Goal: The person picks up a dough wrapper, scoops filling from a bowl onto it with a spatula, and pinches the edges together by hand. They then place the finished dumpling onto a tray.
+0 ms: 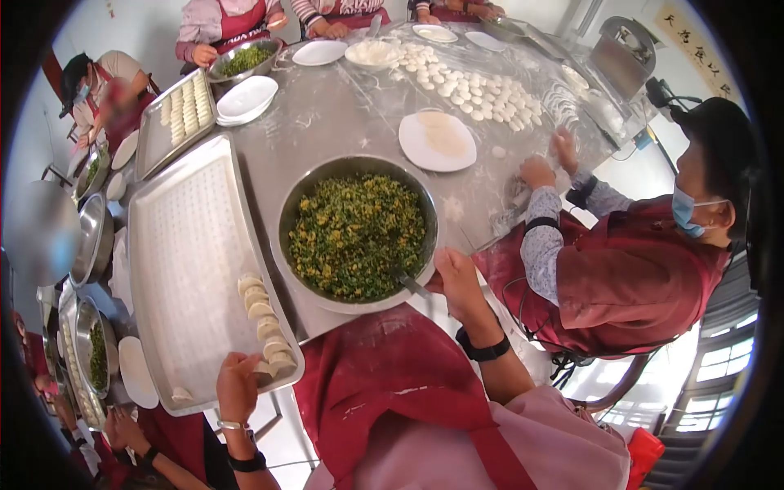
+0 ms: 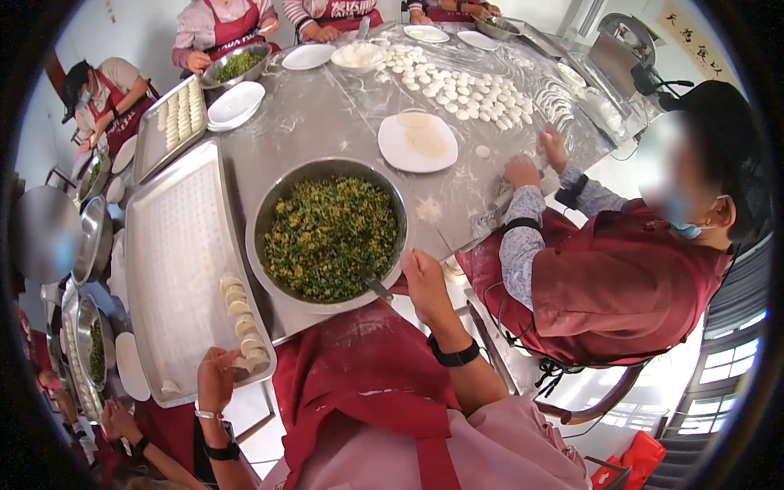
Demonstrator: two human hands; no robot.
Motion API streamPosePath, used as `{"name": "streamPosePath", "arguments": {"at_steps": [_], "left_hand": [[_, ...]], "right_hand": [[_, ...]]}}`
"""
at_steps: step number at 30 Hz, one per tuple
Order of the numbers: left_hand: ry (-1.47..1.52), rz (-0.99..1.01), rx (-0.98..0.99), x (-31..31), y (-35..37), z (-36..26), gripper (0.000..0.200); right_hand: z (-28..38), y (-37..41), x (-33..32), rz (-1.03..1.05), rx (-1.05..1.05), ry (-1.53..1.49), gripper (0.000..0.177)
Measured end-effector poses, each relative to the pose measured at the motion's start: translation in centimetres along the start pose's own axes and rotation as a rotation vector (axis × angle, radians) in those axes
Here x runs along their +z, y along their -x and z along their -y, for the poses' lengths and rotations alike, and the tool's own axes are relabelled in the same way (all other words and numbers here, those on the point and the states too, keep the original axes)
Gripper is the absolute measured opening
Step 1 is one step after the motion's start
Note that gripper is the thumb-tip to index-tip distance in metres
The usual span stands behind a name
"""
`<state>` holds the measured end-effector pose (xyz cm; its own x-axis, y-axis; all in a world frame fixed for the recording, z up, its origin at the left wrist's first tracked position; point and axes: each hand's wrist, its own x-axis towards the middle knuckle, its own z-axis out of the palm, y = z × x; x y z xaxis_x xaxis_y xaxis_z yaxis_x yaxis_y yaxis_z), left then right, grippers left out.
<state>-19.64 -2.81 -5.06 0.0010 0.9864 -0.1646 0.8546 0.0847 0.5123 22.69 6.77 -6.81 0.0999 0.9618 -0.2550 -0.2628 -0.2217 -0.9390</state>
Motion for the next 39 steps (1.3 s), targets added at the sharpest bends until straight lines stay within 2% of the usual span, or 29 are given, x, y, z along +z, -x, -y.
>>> {"name": "streamPosePath", "arguments": {"at_steps": [3, 6, 7, 9, 11, 15, 16, 18, 19, 21, 24, 26, 29, 32, 36, 39], "left_hand": [[-0.111, -0.193, 0.131, -0.7, 0.4, -2.0, 0.038], [-0.039, -0.449, 0.163, -0.9, 0.7, -3.7, 0.039], [0.009, -0.5, 0.148, -1.1, 0.7, -4.7, 0.039], [0.095, -0.563, 0.136, -1.1, 1.3, -6.3, 0.037], [0.211, -0.502, 0.163, -0.4, 2.0, -8.1, 0.035], [0.295, -0.503, 0.245, 2.0, 3.0, -9.6, 0.023], [0.296, -0.525, 0.229, 2.1, 3.1, -10.5, 0.013], [0.248, -0.54, 0.261, 2.1, 3.2, -11.0, 0.012], [0.249, -0.528, 0.242, 1.4, 3.3, -11.5, 0.015], [0.247, -0.494, 0.201, 0.0, 3.9, -12.2, 0.022], [0.34, -0.501, 0.128, -0.5, 3.8, -11.9, 0.019], [0.319, -0.522, 0.126, -0.8, 3.4, -11.7, 0.019], [0.321, -0.534, 0.088, -0.5, 3.0, -11.3, 0.019], [0.323, -0.524, 0.076, 0.0, 2.3, -11.4, 0.017], [0.311, -0.501, 0.051, 0.2, 1.3, -12.2, 0.018], [0.329, -0.503, 0.077, 0.6, 0.9, -11.9, 0.019]], "right_hand": [[-0.3, -0.7, -0.9, -0.001, -0.03, 0.075, 0.033], [2.0, -2.4, -1.9, -0.16, -0.195, 0.785, 0.033], [1.7, -4.1, -2.0, -0.344, -0.453, 0.875, 0.031], [2.6, -8.0, -2.2, -0.485, -0.551, 0.783, 0.033], [3.5, -13.0, -2.0, -0.567, -0.696, 0.818, 0.03], [6.3, -21.2, -0.5, -0.556, -0.714, 0.921, 0.03], [6.8, -23.1, 0.1, -0.522, -0.655, 0.98, 0.029], [7.5, -26.6, 0.4, -0.472, -0.525, 1.103, 0.029], [6.5, -29.4, -0.1, -0.503, -0.635, 1.151, 0.029], [7.8, -31.4, -0.4, -0.462, -0.608, 1.26, 0.029], [8.4, -35.1, -3.6, -0.437, -0.603, 1.434, 0.03], [10.3, -34.7, -4.2, -0.485, -0.359, 1.506, 0.032], [10.2, -36.7, -6.9, -0.514, -0.232, 1.478, 0.034], [9.4, -38.9, -9.4, -0.49, -0.259, 1.507, 0.035], [9.6, -40.3, -9.7, -0.507, -0.19, 1.452, 0.038], [9.0, -42.0, -10.7, -0.47, -0.268, 1.458, 0.038]]}}
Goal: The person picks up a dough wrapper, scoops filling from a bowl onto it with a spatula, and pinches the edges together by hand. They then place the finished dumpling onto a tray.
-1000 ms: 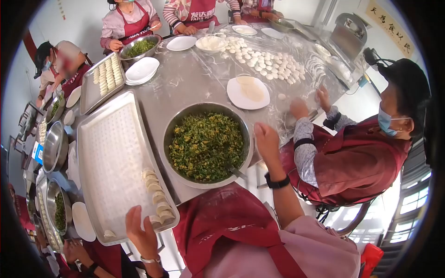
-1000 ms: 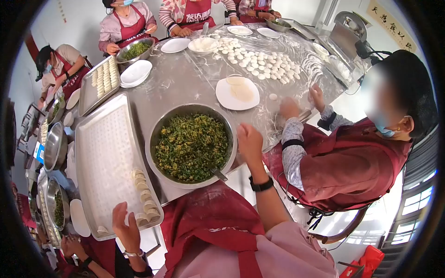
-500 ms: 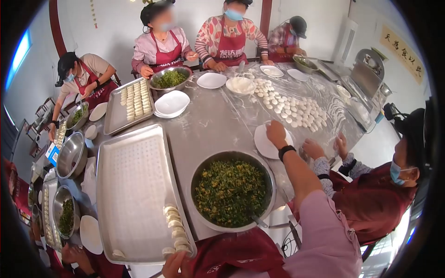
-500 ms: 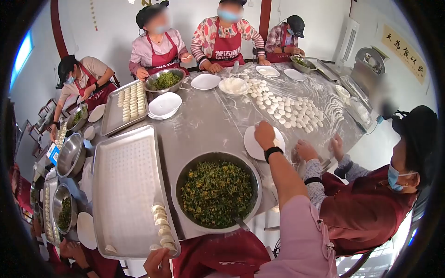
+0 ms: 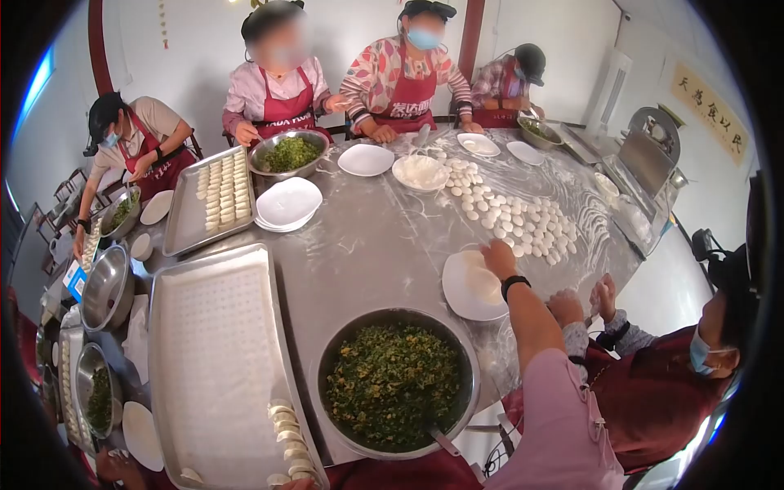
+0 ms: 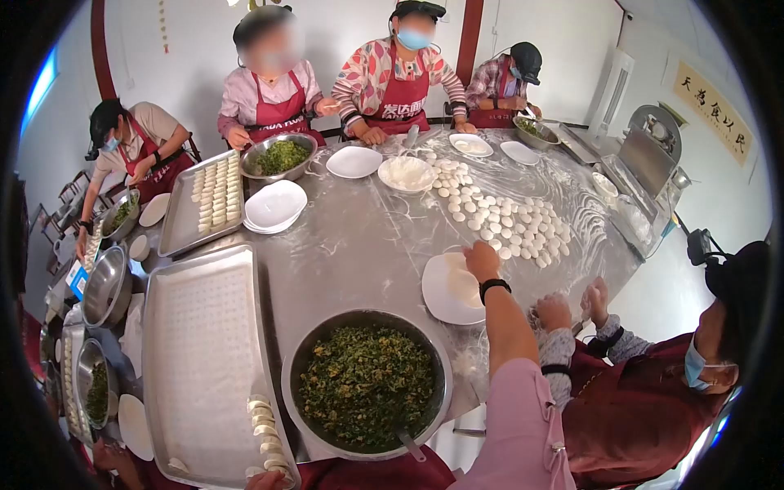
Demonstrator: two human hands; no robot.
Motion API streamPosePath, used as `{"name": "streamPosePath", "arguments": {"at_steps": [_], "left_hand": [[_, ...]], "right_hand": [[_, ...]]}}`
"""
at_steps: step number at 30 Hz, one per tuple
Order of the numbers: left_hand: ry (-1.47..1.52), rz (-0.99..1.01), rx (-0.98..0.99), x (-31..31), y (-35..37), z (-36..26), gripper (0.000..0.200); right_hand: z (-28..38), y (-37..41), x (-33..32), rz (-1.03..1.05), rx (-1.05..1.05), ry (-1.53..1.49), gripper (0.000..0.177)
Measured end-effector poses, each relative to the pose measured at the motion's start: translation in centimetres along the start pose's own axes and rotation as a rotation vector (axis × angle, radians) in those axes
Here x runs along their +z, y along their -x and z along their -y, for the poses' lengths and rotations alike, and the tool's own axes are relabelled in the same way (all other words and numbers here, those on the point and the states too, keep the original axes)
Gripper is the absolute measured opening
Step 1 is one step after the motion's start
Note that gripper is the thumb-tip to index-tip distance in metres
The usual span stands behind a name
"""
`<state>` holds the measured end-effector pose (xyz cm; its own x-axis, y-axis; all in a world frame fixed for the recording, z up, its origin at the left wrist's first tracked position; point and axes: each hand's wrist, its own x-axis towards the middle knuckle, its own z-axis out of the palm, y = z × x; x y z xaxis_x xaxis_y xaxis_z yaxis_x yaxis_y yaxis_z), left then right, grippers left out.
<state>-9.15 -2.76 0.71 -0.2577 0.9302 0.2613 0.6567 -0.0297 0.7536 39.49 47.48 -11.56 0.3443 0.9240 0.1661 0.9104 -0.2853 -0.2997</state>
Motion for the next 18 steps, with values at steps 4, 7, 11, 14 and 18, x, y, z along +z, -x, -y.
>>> {"name": "streamPosePath", "arguments": {"at_steps": [4, 7, 11, 14, 18], "left_hand": [[-0.026, -0.012, 0.001, 0.4, -0.4, -0.1, 0.018], [-0.073, 0.014, -0.008, 0.8, -0.2, 0.6, 0.019], [-0.049, 0.072, -0.059, 1.1, 0.4, 1.4, 0.018], [0.0, 0.102, -0.058, 1.3, 0.9, 2.7, 0.016], [0.031, 0.075, -0.015, 1.2, 0.7, 3.0, 0.019]], "right_hand": [[-1.9, -2.1, 3.6, -0.13, -0.158, -0.201, 0.042], [-1.2, -2.4, 4.4, -0.375, -0.328, -0.186, 0.037], [3.3, 0.5, -2.7, -0.148, -0.229, -0.483, 0.034], [4.1, 2.0, -6.3, 0.124, -0.099, -0.723, 0.032], [1.6, 4.0, -7.0, 0.192, -0.325, -0.166, 0.033]]}}
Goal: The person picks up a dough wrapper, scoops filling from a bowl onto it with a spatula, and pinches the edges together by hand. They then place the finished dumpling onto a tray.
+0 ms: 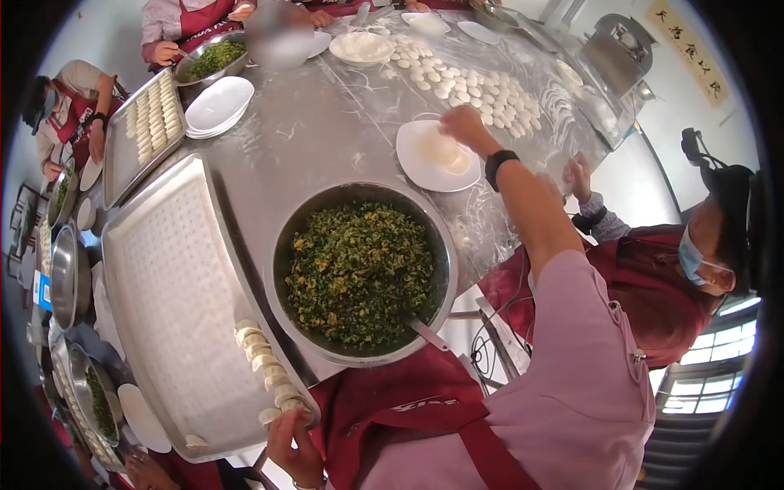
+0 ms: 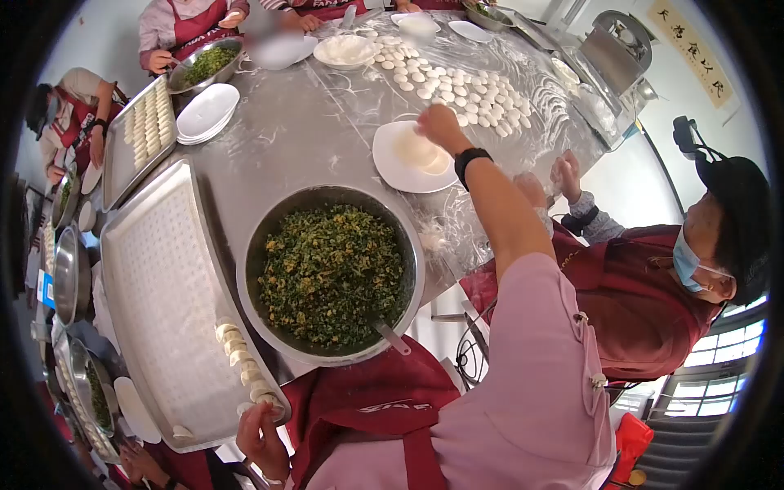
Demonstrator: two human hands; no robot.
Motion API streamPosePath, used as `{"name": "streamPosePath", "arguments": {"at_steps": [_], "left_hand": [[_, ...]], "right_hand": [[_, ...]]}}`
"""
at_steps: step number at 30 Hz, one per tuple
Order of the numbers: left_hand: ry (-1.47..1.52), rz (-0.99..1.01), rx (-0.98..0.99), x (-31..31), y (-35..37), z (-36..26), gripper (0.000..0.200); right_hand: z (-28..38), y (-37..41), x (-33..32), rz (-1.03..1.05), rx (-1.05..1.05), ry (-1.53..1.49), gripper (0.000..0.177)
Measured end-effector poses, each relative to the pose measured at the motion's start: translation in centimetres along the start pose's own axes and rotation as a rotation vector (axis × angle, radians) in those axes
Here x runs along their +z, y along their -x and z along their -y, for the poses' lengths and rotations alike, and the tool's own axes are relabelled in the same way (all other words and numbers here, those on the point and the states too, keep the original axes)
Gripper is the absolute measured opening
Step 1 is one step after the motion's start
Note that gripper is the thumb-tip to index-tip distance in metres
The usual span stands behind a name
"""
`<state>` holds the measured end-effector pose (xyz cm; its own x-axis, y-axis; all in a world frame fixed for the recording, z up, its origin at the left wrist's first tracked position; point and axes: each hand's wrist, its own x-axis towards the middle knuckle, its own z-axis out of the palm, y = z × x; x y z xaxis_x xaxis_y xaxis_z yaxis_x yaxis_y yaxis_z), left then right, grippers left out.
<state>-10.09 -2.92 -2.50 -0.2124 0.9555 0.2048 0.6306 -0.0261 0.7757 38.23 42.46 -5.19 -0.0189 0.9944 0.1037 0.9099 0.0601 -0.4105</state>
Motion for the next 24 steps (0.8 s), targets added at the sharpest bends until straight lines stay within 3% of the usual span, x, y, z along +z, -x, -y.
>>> {"name": "streamPosePath", "arguments": {"at_steps": [1, 4, 10, 13, 16, 19, 24], "left_hand": [[0.009, 0.004, -0.014, -0.1, 0.0, 0.0, 0.019], [0.022, 0.004, -0.033, -0.4, 0.0, 0.0, 0.02], [0.03, -0.027, -0.024, -0.2, 0.3, 0.3, 0.02], [0.036, -0.039, -0.014, 0.0, 0.5, 0.3, 0.019], [0.052, -0.029, 0.022, 0.2, 0.3, -0.1, 0.018], [0.064, -0.043, 0.064, 0.1, 0.4, -0.2, 0.019], [0.074, -0.076, 0.074, -0.3, 0.7, -0.8, 0.018]], "right_hand": [[-0.6, 0.6, 0.3, 0.019, -0.106, 0.331, 0.035], [-1.3, 2.2, 1.9, 0.015, 0.127, 0.273, 0.043], [-2.1, 0.9, 2.1, 0.111, 0.218, 0.176, 0.062], [-2.3, 1.6, 2.5, 0.07, 0.364, -0.007, 0.065], [-1.7, 2.2, 2.6, 0.108, 0.316, 0.08, 0.061], [-1.3, 3.3, 3.9, -0.073, 0.225, 0.125, 0.059], [0.0, 4.6, 4.2, -0.105, 0.251, 0.121, 0.061]]}}
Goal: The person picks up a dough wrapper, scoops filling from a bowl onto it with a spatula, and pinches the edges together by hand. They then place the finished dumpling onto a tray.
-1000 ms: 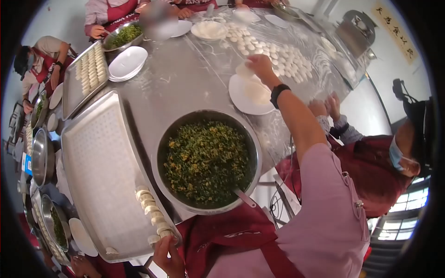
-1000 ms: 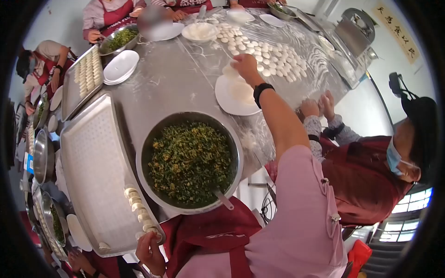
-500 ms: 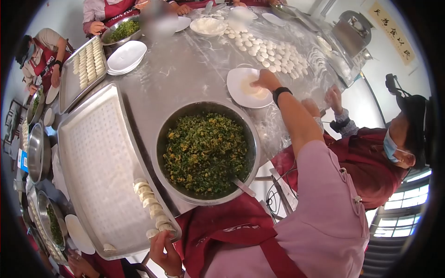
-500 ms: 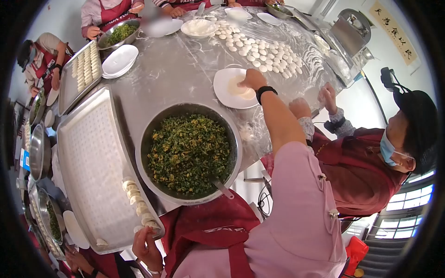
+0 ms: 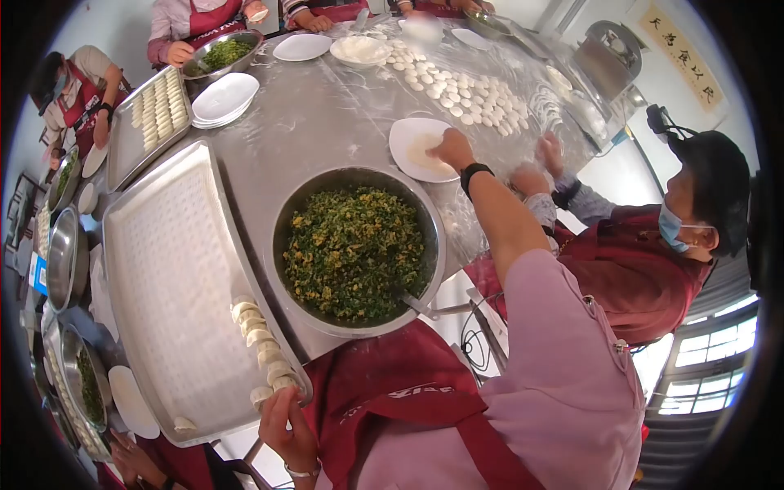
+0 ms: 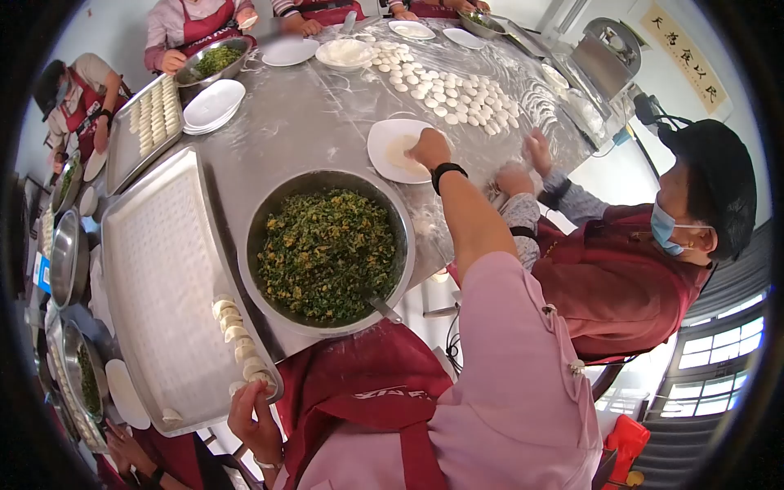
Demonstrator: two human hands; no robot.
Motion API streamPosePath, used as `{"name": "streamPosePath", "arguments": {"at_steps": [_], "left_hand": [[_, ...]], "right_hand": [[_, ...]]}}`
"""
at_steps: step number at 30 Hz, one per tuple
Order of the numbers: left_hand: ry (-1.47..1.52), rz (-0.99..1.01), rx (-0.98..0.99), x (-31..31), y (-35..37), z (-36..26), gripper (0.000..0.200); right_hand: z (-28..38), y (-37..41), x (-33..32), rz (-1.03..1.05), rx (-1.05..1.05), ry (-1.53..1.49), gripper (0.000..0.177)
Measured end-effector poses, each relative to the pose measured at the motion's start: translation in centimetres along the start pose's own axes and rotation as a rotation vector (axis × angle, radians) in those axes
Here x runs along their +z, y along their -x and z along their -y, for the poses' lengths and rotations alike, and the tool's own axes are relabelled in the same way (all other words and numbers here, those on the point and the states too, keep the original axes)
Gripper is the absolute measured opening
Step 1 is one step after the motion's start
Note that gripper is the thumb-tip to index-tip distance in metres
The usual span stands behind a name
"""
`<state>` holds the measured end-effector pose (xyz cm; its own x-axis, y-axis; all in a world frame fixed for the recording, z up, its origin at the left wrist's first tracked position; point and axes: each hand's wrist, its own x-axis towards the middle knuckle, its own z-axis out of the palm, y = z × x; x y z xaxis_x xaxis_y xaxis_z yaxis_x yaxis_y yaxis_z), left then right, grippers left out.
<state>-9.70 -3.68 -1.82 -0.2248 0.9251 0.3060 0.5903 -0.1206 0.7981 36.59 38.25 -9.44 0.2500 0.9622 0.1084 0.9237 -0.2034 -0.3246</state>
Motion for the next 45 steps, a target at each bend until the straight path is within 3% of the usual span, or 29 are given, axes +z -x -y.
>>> {"name": "streamPosePath", "arguments": {"at_steps": [4, 8, 9, 11, 13, 16, 20, 24, 26, 30, 34, 40, 45], "left_hand": [[-0.005, -0.017, 0.005, -0.2, 1.1, 0.4, 0.017], [-0.003, 0.011, 0.075, -0.8, 2.7, 1.6, 0.023], [0.006, 0.049, 0.104, -0.9, 2.6, 1.8, 0.028], [0.005, -0.031, 0.007, -1.3, 1.6, -1.4, 0.017], [0.021, -0.004, -0.041, -1.2, 1.8, -1.3, 0.016], [0.169, 0.093, -0.043, -1.2, 0.6, -2.1, 0.017], [0.62, 0.311, -0.255, 0.4, 0.7, -1.6, 0.028], [0.982, 0.257, -0.636, 3.2, 0.2, -2.6, 0.053], [1.137, 0.206, -0.773, 4.7, -0.2, -2.6, 0.061], [1.131, 0.11, -0.83, 7.8, -1.1, -2.0, 0.057], [1.198, 0.188, -0.654, 10.1, -2.2, -1.4, 0.045], [1.089, 0.197, -0.641, 11.9, -3.0, -1.2, 0.033], [1.134, 0.191, -0.621, 14.2, -5.2, 0.2, 0.025]], "right_hand": [[-1.2, -2.2, 0.8, 0.207, 0.008, 0.086, 0.065], [-2.3, -2.8, 2.4, 0.126, -0.11, 0.048, 0.067], [-1.8, -2.5, 2.0, 0.135, -0.049, -0.003, 0.066], [-1.1, -1.2, 1.5, 0.078, 0.009, -0.131, 0.072], [-0.7, -0.6, 1.4, 0.114, 0.065, -0.192, 0.064], [0.1, 1.0, 1.4, 0.074, 0.202, -0.73, 0.047], [-0.2, 2.0, 3.2, -0.164, 0.225, -1.01, 0.035], [3.1, 7.2, 1.3, -0.381, 0.291, -1.306, 0.033], [4.2, 11.0, 0.5, -0.462, 0.365, -1.253, 0.031], [7.0, 19.9, -2.0, -0.593, 0.359, -1.337, 0.027], [6.5, 26.7, -3.8, -0.637, 0.293, -1.238, 0.028], [5.4, 33.7, -6.2, -0.368, 0.354, -1.422, 0.033], [4.8, 39.8, -4.3, -0.023, 0.344, -1.442, 0.039]]}}
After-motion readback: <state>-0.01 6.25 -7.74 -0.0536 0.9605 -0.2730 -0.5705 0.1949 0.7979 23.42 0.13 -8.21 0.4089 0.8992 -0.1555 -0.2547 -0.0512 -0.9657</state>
